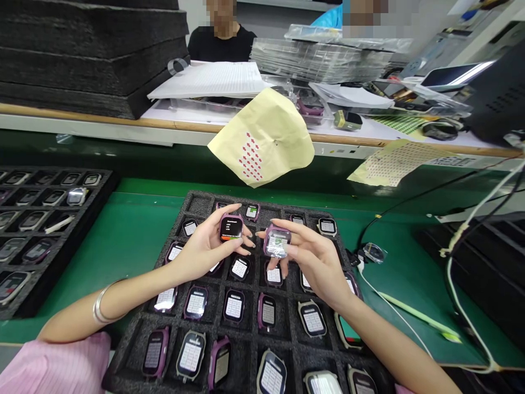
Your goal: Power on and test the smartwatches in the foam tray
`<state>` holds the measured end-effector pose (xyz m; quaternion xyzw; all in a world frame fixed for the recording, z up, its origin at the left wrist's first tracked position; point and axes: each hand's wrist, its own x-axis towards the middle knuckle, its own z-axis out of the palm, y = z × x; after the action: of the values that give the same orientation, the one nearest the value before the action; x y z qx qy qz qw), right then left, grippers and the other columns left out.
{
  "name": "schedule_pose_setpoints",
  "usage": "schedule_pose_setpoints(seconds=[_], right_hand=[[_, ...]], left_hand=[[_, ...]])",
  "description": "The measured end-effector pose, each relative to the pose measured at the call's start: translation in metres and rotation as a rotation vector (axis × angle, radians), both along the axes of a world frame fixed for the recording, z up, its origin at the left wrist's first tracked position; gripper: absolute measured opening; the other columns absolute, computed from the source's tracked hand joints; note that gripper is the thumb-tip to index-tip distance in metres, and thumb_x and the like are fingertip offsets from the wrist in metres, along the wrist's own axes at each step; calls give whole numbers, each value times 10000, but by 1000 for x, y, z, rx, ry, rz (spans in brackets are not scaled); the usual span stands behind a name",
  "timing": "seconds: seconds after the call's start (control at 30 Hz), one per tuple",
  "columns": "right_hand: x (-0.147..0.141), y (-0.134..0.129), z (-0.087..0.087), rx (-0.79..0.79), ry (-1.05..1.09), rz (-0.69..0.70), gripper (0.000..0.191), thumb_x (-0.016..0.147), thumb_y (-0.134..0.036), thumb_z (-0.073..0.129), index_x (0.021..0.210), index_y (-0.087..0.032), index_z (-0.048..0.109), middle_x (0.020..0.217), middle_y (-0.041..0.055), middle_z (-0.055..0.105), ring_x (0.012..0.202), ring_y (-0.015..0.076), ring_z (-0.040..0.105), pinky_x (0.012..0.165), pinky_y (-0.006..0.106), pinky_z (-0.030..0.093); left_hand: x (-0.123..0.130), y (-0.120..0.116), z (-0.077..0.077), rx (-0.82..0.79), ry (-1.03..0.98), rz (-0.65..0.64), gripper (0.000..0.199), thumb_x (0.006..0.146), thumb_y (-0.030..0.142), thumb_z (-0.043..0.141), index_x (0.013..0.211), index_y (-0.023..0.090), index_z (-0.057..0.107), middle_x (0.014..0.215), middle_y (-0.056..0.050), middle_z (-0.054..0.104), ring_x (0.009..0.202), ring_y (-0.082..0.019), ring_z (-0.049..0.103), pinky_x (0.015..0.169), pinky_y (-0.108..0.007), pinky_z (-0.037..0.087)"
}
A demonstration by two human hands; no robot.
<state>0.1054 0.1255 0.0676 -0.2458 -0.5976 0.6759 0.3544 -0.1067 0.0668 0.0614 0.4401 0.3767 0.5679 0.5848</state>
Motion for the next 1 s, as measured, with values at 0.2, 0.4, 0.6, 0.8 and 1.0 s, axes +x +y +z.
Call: schedule_pose_setpoints(seconds=[0.2, 0.4, 0.6, 0.8, 1.0], right_hand=[[-3, 0, -3, 23, -45, -58, 235, 921, -230, 609, 1149, -246, 661, 985, 81, 726, 537, 158, 686, 391, 212, 488], [0, -2, -1, -19, -6, 42, 320, 906, -200, 594, 1218, -248, 642, 993, 79, 716, 615, 183, 705, 442, 234, 525], [-1, -8, 5, -61, -26, 68, 487, 831, -147, 685, 1293, -250, 576, 1109, 97, 692, 730, 200, 715, 512, 255, 560], [-5, -8, 4, -16, -85, 3, 504, 815, -152, 719, 1290, -232, 571, 1078, 95, 706, 680, 188, 716, 488, 255, 562], [-4, 7, -1, 7, -160, 90, 655, 775, -174, 753, 1370, -224, 485, 1210, 127, 650, 734, 200, 715, 503, 276, 572]], left_hand=[[-1, -3, 3, 12, 8, -14, 532, 792, 67, 643, 1278, 160, 447, 970, -52, 637, 869, -173, 671, 763, -320, 620], [0, -2, 3, -27, 17, 44, 403, 857, 213, 624, 1231, 147, 488, 910, -58, 648, 790, -179, 676, 647, -300, 619], [0, 1, 1, -40, 57, 49, 403, 859, 219, 616, 1233, 141, 489, 858, -47, 632, 736, -161, 658, 590, -269, 600], [-5, -2, 1, -12, 1, -5, 627, 750, 81, 680, 1318, 180, 433, 1023, -66, 617, 897, -185, 653, 768, -321, 598], [-11, -4, -6, -26, 31, 25, 594, 809, 178, 688, 1334, 182, 410, 980, -69, 636, 864, -195, 668, 738, -339, 602]])
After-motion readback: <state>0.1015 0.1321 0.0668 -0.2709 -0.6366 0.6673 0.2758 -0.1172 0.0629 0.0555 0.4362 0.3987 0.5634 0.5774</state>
